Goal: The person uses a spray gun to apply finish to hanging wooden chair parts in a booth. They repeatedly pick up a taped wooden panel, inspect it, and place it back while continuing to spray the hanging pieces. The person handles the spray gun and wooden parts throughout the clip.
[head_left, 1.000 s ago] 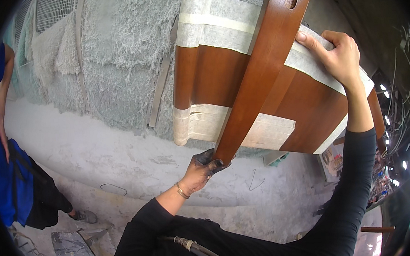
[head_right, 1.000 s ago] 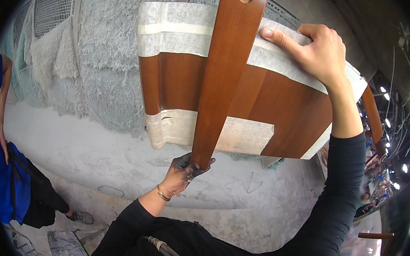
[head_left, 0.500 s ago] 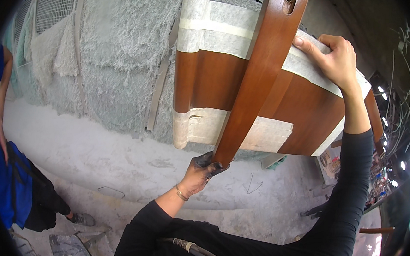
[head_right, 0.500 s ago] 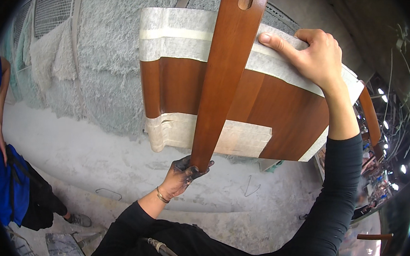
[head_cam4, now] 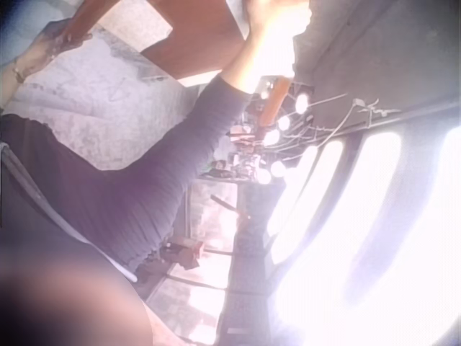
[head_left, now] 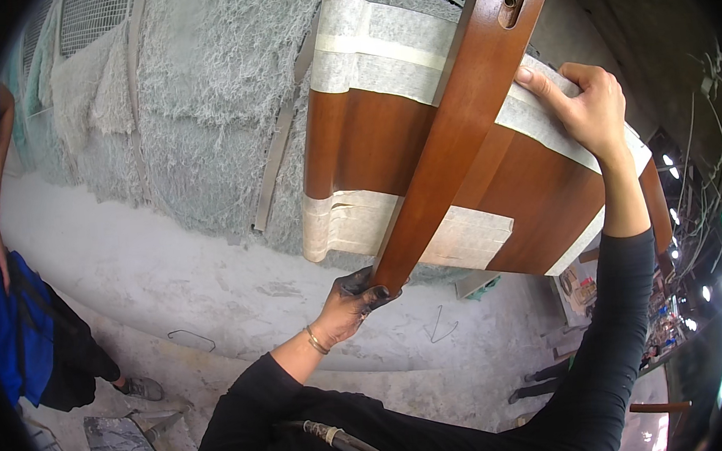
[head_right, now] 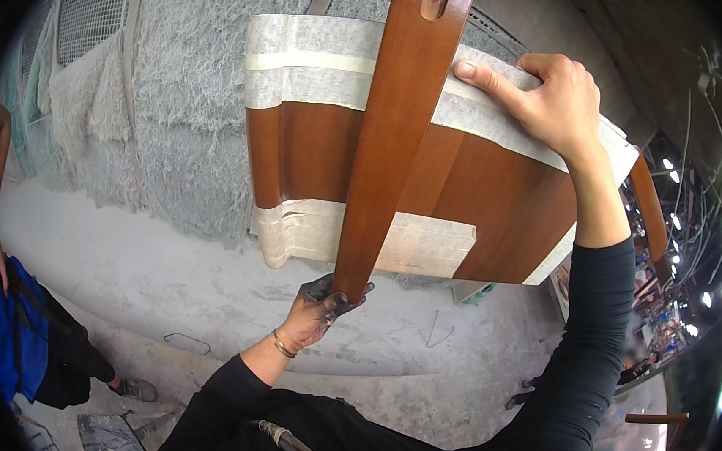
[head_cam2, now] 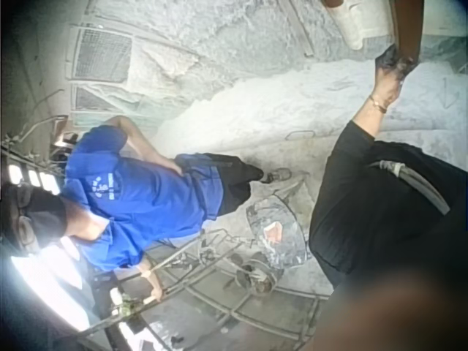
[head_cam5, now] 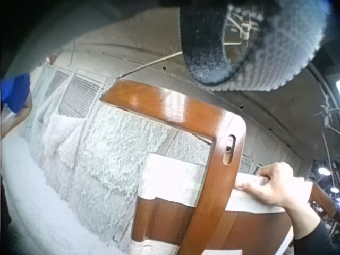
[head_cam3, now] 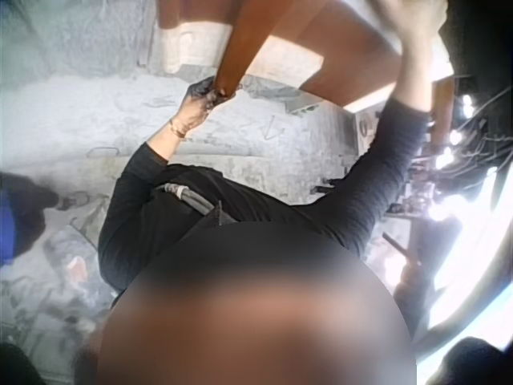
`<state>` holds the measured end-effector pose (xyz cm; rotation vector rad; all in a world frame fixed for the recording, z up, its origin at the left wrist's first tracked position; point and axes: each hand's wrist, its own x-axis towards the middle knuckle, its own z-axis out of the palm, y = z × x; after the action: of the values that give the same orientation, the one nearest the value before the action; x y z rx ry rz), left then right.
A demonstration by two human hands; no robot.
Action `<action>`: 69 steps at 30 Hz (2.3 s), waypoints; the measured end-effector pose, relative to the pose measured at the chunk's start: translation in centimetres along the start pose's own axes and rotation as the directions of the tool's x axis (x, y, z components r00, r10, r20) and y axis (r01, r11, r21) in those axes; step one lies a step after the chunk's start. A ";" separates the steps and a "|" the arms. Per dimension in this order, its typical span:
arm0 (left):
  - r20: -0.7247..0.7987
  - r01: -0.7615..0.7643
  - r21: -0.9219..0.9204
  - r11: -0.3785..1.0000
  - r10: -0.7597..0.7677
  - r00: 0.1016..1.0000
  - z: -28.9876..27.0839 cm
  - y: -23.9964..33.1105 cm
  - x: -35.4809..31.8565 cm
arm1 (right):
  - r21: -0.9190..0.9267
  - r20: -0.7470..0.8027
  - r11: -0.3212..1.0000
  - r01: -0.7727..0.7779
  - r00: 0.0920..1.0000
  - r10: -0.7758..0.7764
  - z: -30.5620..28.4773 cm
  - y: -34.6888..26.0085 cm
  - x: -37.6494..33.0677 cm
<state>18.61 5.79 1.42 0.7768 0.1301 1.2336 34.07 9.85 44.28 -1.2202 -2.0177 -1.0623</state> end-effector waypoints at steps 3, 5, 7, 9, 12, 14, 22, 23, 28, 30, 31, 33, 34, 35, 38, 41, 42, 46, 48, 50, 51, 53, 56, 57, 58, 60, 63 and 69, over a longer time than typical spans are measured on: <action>0.009 0.002 -0.014 1.000 -0.002 1.000 -0.3 -0.1 0.0 | -0.026 0.043 1.000 -0.016 0.999 0.017 -0.2 -0.3 -0.1; 0.004 0.010 -0.010 1.000 -0.010 1.000 -0.3 -0.1 0.0 | -0.034 0.058 0.999 -0.021 0.998 0.023 -0.3 -0.4 -0.2; 0.003 0.010 -0.012 1.000 -0.010 1.000 -0.3 -0.1 0.1 | -0.025 0.047 1.000 -0.018 0.999 0.020 -0.3 -0.5 -0.3; -0.008 0.012 -0.007 1.000 -0.012 1.000 -0.2 -0.1 0.1 | -0.012 0.038 1.000 -0.008 0.999 0.009 -0.2 -0.5 -0.3; -0.028 0.024 0.003 1.000 -0.024 0.999 0.0 0.1 0.1 | -0.020 0.025 1.000 -0.014 1.000 0.015 -0.1 -0.4 -0.2; -0.009 0.012 -0.016 1.000 -0.012 1.000 0.1 0.2 0.0 | -0.021 0.024 0.999 -0.026 0.999 0.027 0.0 -0.2 -0.2; 0.002 -0.005 -0.019 1.000 0.005 1.000 0.4 0.4 0.0 | 0.023 0.023 0.999 -0.024 0.999 0.023 0.2 0.0 -0.1; 0.005 -0.008 -0.023 1.000 0.008 1.000 0.4 0.4 -0.1 | 0.023 0.015 1.000 -0.007 1.000 0.006 0.1 -0.1 -0.1; -0.005 -0.004 -0.025 1.000 0.004 1.000 0.2 0.5 -0.1 | 0.016 0.037 1.000 -0.003 0.999 0.002 -0.1 -0.5 -0.4; -0.024 0.015 -0.019 1.000 -0.015 1.000 0.2 0.5 -0.1 | 0.024 0.027 1.000 0.005 1.000 -0.005 -0.1 -0.5 -0.4; -0.007 0.005 -0.034 0.999 -0.005 1.000 0.2 0.5 -0.1 | 0.032 0.025 0.999 0.006 1.000 -0.007 -0.1 -0.5 -0.4; -0.007 0.007 -0.038 0.999 -0.008 1.000 0.3 0.6 -0.1 | 0.030 0.025 1.000 0.004 1.000 -0.005 -0.1 -0.5 -0.4; -0.006 0.007 -0.043 0.999 -0.007 1.000 0.4 0.7 -0.1 | 0.028 0.025 1.000 0.003 1.000 -0.004 -0.1 -0.4 -0.4; -0.006 0.007 -0.047 0.999 -0.007 1.000 0.5 0.7 -0.2 | 0.031 0.017 0.999 0.005 1.000 -0.005 0.0 -0.4 -0.3; -0.011 0.008 -0.050 0.999 -0.008 1.000 0.6 0.8 -0.2 | 0.039 -0.001 0.999 0.010 1.000 -0.010 0.1 -0.4 -0.1; -0.017 0.010 -0.043 0.999 -0.011 1.000 0.5 0.9 -0.2 | 0.031 0.004 0.999 0.017 1.000 -0.017 0.1 -0.5 0.0; -0.032 0.015 -0.030 0.999 -0.016 0.999 0.4 0.9 -0.2 | 0.020 0.007 1.000 0.018 1.000 -0.018 0.1 -0.5 0.0; -0.010 -0.004 -0.054 0.999 0.003 1.000 0.4 0.9 -0.2 | 0.038 0.008 0.999 0.036 0.999 -0.037 0.0 -0.7 -0.2; -0.037 0.018 -0.033 0.999 -0.019 0.999 0.5 1.0 -0.2 | 0.027 0.012 0.999 0.030 0.999 -0.030 -0.1 -0.8 -0.2; 0.003 0.005 -0.043 0.999 -0.004 1.000 0.7 1.3 -0.3 | 0.007 0.013 0.999 0.034 0.999 -0.034 -0.2 -1.0 -0.2; -0.010 0.018 -0.028 0.999 -0.019 1.000 0.8 1.4 -0.2 | -0.004 0.011 0.999 0.042 0.999 -0.042 -0.3 -1.1 -0.2; -0.011 0.010 -0.035 0.999 -0.011 1.000 1.0 1.8 -0.3 | -0.018 0.017 0.999 0.039 0.999 -0.039 -0.2 -1.3 -0.2; -0.014 -0.056 0.000 0.998 0.056 0.998 1.3 2.1 -0.6 | -0.002 0.038 1.000 0.015 0.999 -0.015 0.3 -1.1 -0.7; -0.004 -0.065 0.008 0.998 0.065 0.998 1.2 2.2 -0.7 | -0.030 0.038 0.999 0.010 0.999 -0.009 0.6 -0.8 -1.1; -0.005 -0.037 0.038 0.999 0.037 0.999 1.2 2.1 -0.6 | -0.069 0.057 0.997 -0.032 0.998 0.036 0.9 -0.3 -1.5; -0.064 -0.004 0.095 0.995 0.010 0.998 0.9 2.2 -0.6 | -0.092 0.097 0.991 -0.095 0.990 0.104 1.6 0.8 -2.5; -0.018 -0.026 0.075 0.997 0.027 0.999 0.0 2.0 -0.4 | -0.160 0.071 0.976 -0.150 0.984 0.163 2.8 2.3 -4.1; -0.015 -0.075 0.008 0.997 0.075 0.997 -4.0 3.1 0.7 | -0.242 0.148 0.947 -0.210 0.957 0.249 3.4 3.2 -8.1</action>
<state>14.39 8.58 0.51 0.7848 0.1190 1.3106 40.32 9.84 37.29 -1.6772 -1.8589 -1.1204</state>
